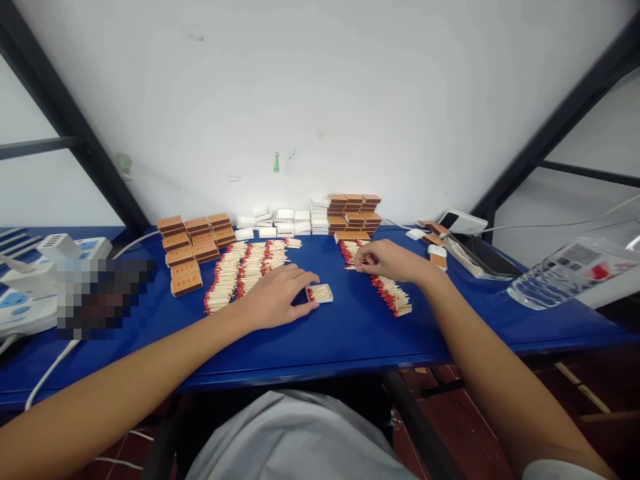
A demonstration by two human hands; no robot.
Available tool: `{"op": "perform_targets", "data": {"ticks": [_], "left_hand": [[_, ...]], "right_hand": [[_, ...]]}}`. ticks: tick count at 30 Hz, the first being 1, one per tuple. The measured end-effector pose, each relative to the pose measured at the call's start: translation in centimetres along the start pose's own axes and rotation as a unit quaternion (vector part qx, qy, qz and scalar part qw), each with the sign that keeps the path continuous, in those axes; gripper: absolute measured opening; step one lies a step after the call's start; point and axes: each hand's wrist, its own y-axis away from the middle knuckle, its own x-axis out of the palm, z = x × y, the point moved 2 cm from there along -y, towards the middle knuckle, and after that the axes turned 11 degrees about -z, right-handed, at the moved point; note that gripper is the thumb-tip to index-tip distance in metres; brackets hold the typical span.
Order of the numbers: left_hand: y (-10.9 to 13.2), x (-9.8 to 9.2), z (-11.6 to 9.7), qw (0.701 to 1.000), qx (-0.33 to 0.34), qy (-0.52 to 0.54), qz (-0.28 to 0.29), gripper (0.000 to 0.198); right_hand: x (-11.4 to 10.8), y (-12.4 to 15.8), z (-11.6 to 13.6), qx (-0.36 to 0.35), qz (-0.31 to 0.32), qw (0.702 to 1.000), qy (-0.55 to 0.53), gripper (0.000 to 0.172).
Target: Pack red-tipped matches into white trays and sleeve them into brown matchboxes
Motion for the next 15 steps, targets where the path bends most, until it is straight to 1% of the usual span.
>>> {"op": "perform_targets", "data": {"ticks": [4, 11, 15], "left_hand": [[0.04, -0.02, 0.01, 1.0, -0.008, -0.005, -0.001, 0.043], [0.09, 0.02, 0.04, 1.0, -0.008, -0.008, 0.004, 0.048], [0.07, -0.08, -0.06, 1.0, -0.013, -0.003, 0.005, 0.048]], "right_hand": [[0.28, -0.23, 0.5, -0.027, -0.005, 0.999, -0.026, 0.021], [0.5, -0.31, 0.81, 0.0, 0.003, 1.0, -0.013, 0.018], [0.47, -0.31, 0.81, -0.012, -0.006, 1.0, -0.014, 0.019]]}}
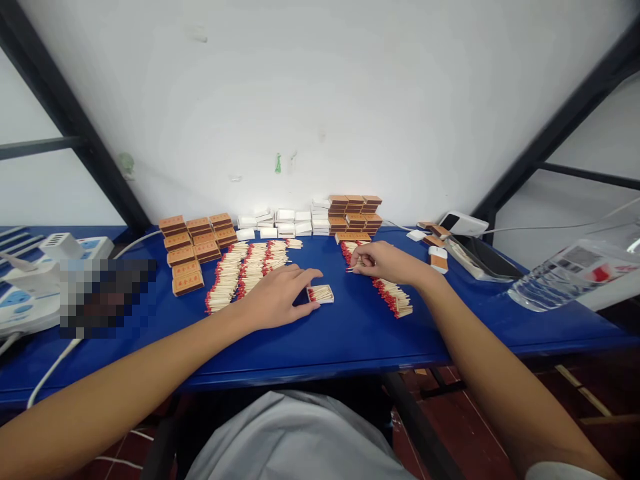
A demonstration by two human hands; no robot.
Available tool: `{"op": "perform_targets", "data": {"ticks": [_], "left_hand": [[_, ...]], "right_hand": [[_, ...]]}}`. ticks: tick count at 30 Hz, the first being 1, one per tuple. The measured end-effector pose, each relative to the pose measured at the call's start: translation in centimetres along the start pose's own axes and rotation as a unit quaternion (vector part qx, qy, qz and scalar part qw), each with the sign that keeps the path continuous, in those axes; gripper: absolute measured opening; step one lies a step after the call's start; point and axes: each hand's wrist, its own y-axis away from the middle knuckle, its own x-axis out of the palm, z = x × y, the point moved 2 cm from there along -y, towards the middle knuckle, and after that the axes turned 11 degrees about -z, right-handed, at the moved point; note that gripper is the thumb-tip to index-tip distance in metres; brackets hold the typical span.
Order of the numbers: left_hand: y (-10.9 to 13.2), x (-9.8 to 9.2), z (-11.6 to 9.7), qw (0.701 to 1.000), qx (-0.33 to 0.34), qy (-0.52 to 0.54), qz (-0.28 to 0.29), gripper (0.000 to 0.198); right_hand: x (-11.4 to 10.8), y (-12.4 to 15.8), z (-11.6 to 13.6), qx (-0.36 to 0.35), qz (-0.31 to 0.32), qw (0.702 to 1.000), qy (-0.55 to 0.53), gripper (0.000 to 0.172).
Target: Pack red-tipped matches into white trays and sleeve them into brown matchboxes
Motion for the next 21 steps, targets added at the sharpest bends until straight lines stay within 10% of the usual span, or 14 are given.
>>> {"op": "perform_targets", "data": {"ticks": [21], "left_hand": [[0.0, 0.1, 0.15, 1.0, -0.005, -0.004, 0.012, 0.053]], "right_hand": [[0.1, 0.03, -0.6, -0.006, -0.002, 1.0, 0.0, 0.021]]}}
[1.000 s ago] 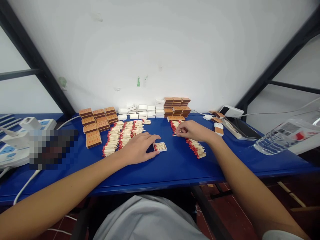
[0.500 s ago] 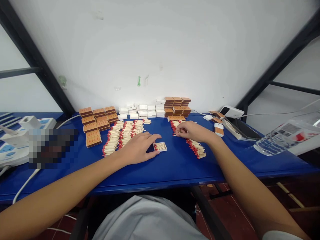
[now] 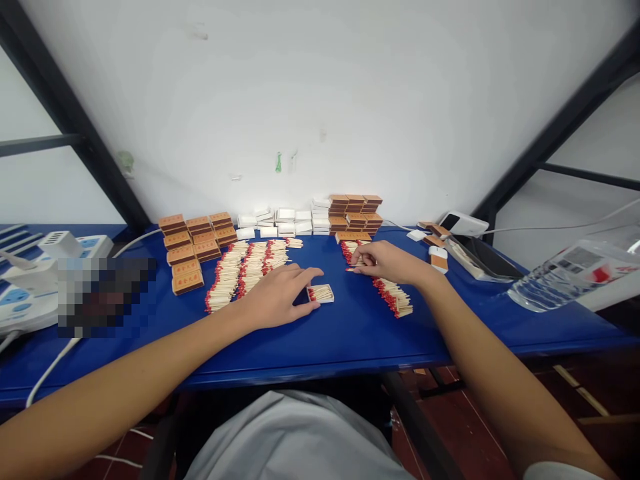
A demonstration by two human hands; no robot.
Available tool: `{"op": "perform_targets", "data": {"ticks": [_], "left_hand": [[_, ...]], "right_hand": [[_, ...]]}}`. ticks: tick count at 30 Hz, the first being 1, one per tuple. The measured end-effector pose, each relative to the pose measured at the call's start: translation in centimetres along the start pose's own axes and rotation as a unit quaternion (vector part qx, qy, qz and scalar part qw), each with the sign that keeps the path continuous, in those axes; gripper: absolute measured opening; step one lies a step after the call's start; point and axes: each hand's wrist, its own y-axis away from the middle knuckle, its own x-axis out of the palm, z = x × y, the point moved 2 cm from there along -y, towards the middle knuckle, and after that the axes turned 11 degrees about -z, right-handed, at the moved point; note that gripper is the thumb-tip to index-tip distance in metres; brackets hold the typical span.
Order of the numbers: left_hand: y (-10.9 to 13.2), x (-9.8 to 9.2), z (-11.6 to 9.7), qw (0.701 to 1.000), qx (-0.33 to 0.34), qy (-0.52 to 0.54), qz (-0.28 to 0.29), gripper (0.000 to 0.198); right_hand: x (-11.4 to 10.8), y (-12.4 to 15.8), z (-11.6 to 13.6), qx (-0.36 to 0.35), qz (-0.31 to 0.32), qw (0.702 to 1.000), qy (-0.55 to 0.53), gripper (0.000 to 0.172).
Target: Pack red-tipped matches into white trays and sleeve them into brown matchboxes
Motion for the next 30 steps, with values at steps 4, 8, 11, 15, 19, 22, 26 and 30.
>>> {"op": "perform_targets", "data": {"ticks": [4, 8, 11, 15, 19, 22, 26, 30], "left_hand": [[0.01, 0.03, 0.0, 1.0, -0.001, -0.001, 0.002, 0.053], [0.02, -0.02, -0.04, 1.0, -0.003, -0.004, 0.003, 0.054], [0.03, 0.02, -0.06, 1.0, -0.004, -0.004, 0.004, 0.054], [0.09, 0.1, -0.05, 1.0, -0.005, -0.005, 0.003, 0.054], [0.13, 0.12, 0.01, 1.0, -0.001, -0.004, -0.001, 0.054], [0.11, 0.17, 0.04, 1.0, 0.001, -0.005, -0.002, 0.054], [0.09, 0.19, 0.05, 1.0, 0.0, -0.004, -0.002, 0.054], [0.1, 0.14, 0.06, 1.0, 0.001, -0.004, -0.004, 0.054]], "right_hand": [[-0.21, 0.08, 0.28, 0.0, 0.009, 1.0, -0.004, 0.024], [-0.25, 0.05, 0.45, 0.007, 0.015, 1.0, -0.003, 0.027], [-0.26, 0.06, 0.37, 0.007, 0.011, 1.0, 0.005, 0.025], [-0.39, 0.2, 0.23, 0.012, -0.001, 1.0, -0.011, 0.022], [-0.38, 0.24, 0.33, 0.011, 0.01, 1.0, -0.005, 0.023], [-0.32, 0.15, 0.39, 0.016, 0.011, 1.0, 0.002, 0.023], [-0.33, 0.15, 0.29, 0.006, 0.007, 1.0, -0.001, 0.025], [-0.47, 0.34, 0.13, 0.011, 0.005, 1.0, -0.008, 0.026]]}}
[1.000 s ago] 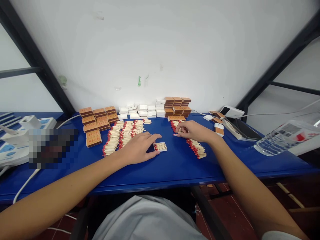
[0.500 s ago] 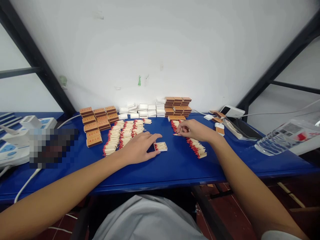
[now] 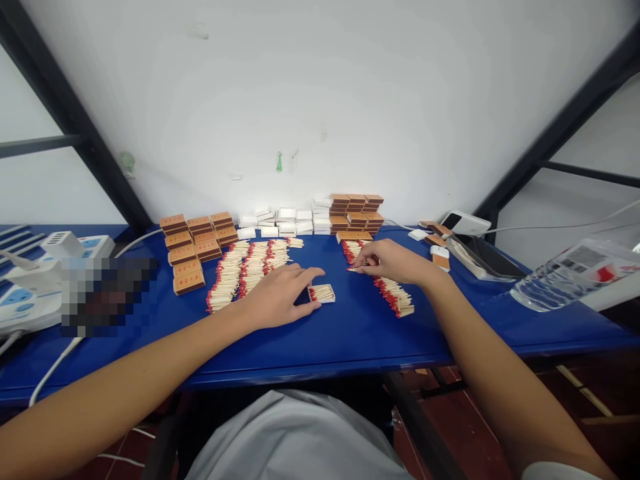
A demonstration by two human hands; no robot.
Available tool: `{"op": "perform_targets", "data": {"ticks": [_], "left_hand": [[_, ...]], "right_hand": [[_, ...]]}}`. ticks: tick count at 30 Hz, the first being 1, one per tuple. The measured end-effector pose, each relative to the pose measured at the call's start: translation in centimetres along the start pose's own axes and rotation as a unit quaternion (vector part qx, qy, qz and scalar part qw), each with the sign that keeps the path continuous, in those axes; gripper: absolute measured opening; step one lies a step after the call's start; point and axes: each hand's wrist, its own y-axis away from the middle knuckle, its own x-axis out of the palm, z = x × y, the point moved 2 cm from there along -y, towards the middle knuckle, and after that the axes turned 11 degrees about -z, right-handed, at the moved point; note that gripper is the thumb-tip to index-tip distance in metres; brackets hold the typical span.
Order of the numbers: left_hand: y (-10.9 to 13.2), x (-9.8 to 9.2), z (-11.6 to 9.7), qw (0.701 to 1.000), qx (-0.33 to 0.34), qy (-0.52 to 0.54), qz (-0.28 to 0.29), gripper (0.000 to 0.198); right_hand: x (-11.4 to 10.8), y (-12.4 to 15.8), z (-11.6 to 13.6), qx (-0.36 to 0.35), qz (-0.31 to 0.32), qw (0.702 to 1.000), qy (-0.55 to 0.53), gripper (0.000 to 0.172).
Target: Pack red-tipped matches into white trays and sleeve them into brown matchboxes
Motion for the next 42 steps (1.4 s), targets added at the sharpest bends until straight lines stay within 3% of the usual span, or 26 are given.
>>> {"op": "perform_targets", "data": {"ticks": [14, 19, 25, 32, 42], "left_hand": [[0.0, -0.1, -0.1, 1.0, -0.002, 0.003, 0.003, 0.054], [-0.1, 0.0, -0.1, 1.0, -0.01, 0.01, 0.004, 0.06], [-0.2, -0.1, -0.2, 0.999, -0.02, 0.025, 0.008, 0.06], [-0.3, -0.2, -0.3, 0.999, -0.017, 0.035, 0.005, 0.058], [-0.3, -0.4, -0.4, 0.999, -0.019, 0.037, 0.003, 0.056]], "right_hand": [[0.5, -0.2, 0.4, 0.003, 0.015, 1.0, 0.027, 0.014], [0.4, 0.1, 3.9, -0.057, -0.009, 0.997, -0.048, 0.018], [2.3, 0.4, 7.5, -0.15, 0.006, 0.987, -0.054, 0.01], [3.2, 0.2, 7.3, -0.149, -0.019, 0.988, -0.03, 0.006], [3.0, 0.4, 7.6, -0.152, -0.009, 0.987, -0.047, 0.014]]}}
